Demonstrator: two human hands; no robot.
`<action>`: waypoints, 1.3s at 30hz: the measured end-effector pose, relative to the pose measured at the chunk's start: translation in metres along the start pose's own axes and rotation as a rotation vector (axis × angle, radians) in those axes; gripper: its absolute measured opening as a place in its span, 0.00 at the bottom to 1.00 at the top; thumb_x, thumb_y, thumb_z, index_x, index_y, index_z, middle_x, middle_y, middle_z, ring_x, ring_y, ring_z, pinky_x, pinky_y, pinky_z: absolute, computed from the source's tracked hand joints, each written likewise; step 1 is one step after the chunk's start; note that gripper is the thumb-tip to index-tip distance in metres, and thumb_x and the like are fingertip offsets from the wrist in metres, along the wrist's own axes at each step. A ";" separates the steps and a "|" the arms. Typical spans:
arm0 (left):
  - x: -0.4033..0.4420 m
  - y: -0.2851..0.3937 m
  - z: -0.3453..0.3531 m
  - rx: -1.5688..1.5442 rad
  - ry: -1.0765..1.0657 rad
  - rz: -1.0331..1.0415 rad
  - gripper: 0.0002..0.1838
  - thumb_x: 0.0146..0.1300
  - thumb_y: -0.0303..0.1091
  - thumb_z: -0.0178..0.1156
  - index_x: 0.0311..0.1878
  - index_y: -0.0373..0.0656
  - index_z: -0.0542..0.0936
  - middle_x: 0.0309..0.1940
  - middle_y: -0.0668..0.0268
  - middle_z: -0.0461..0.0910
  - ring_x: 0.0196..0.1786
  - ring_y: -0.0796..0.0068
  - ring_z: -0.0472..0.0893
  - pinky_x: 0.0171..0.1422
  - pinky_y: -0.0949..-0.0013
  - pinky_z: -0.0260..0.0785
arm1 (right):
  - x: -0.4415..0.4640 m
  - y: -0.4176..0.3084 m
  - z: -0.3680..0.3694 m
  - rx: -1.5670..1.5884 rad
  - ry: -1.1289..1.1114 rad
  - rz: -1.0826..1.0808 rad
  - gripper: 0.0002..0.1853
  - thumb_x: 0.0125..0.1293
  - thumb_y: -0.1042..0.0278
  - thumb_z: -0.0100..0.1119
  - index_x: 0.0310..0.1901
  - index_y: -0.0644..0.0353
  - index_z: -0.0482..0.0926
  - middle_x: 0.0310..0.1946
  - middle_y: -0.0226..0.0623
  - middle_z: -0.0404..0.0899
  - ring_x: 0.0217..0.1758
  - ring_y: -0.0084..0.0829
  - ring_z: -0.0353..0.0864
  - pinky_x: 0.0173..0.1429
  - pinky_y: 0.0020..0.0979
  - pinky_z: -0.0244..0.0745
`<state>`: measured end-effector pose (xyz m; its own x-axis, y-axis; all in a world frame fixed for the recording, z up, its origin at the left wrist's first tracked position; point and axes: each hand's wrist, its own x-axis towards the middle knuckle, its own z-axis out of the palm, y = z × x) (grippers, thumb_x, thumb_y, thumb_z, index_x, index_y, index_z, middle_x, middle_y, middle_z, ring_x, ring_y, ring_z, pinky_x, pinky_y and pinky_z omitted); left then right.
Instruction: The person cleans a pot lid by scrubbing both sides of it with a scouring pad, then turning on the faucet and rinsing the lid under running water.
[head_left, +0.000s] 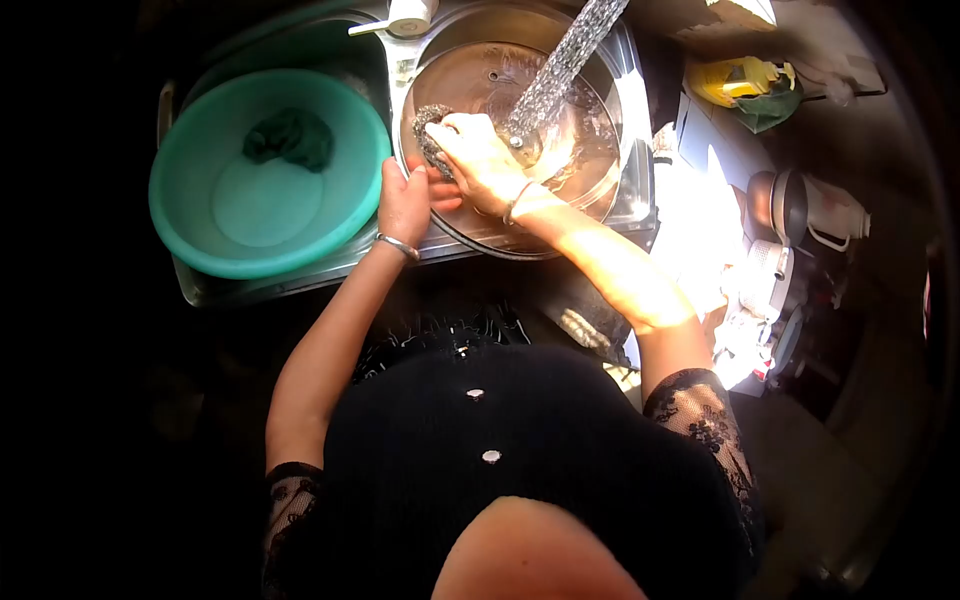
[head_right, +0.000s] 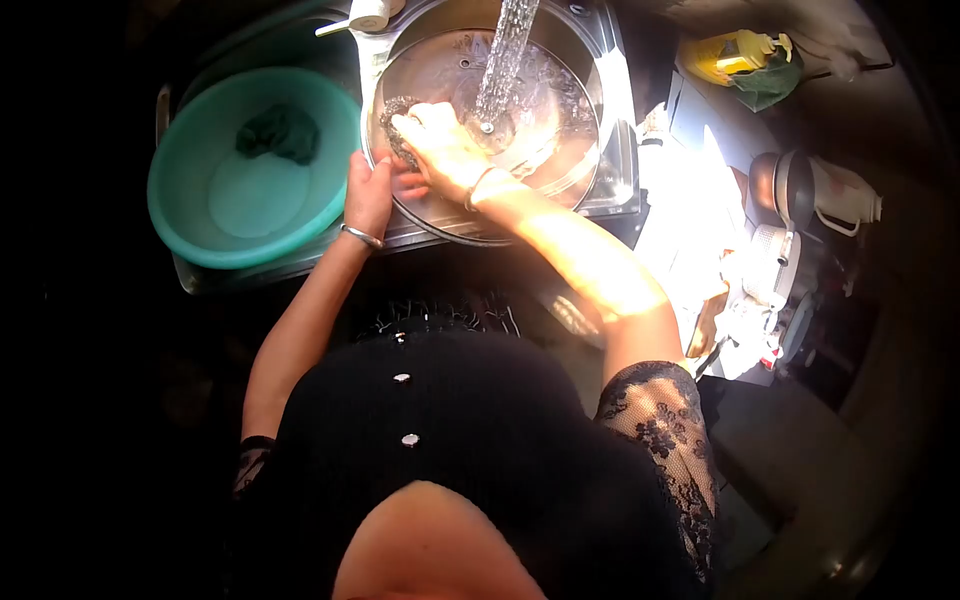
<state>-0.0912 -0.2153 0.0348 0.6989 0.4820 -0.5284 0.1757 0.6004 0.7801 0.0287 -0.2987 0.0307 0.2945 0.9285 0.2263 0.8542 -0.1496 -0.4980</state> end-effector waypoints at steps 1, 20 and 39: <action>-0.001 0.001 0.000 0.000 -0.006 -0.007 0.03 0.69 0.26 0.34 0.44 0.39 0.54 0.44 0.43 0.76 0.37 0.55 0.83 0.35 0.63 0.81 | 0.020 0.017 0.009 -0.018 0.053 -0.033 0.20 0.60 0.71 0.51 0.56 0.55 0.71 0.51 0.46 0.72 0.58 0.49 0.66 0.59 0.42 0.67; -0.002 -0.008 0.003 -0.033 0.045 0.073 0.02 0.70 0.27 0.35 0.42 0.40 0.56 0.43 0.44 0.77 0.35 0.54 0.84 0.34 0.64 0.80 | 0.053 0.110 -0.007 -0.316 0.114 0.206 0.18 0.59 0.73 0.53 0.53 0.59 0.73 0.51 0.44 0.73 0.51 0.46 0.71 0.56 0.41 0.70; -0.003 -0.019 0.009 -0.053 0.200 0.199 0.08 0.69 0.27 0.40 0.46 0.32 0.59 0.38 0.50 0.77 0.31 0.61 0.83 0.33 0.67 0.79 | 0.081 -0.009 0.003 -0.084 0.025 -0.283 0.12 0.53 0.68 0.58 0.41 0.58 0.78 0.40 0.40 0.74 0.43 0.45 0.71 0.48 0.41 0.70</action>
<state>-0.0900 -0.2338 0.0246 0.5646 0.7069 -0.4260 0.0082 0.5113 0.8593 0.0437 -0.2211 0.0514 0.0490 0.9289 0.3671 0.9361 0.0855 -0.3412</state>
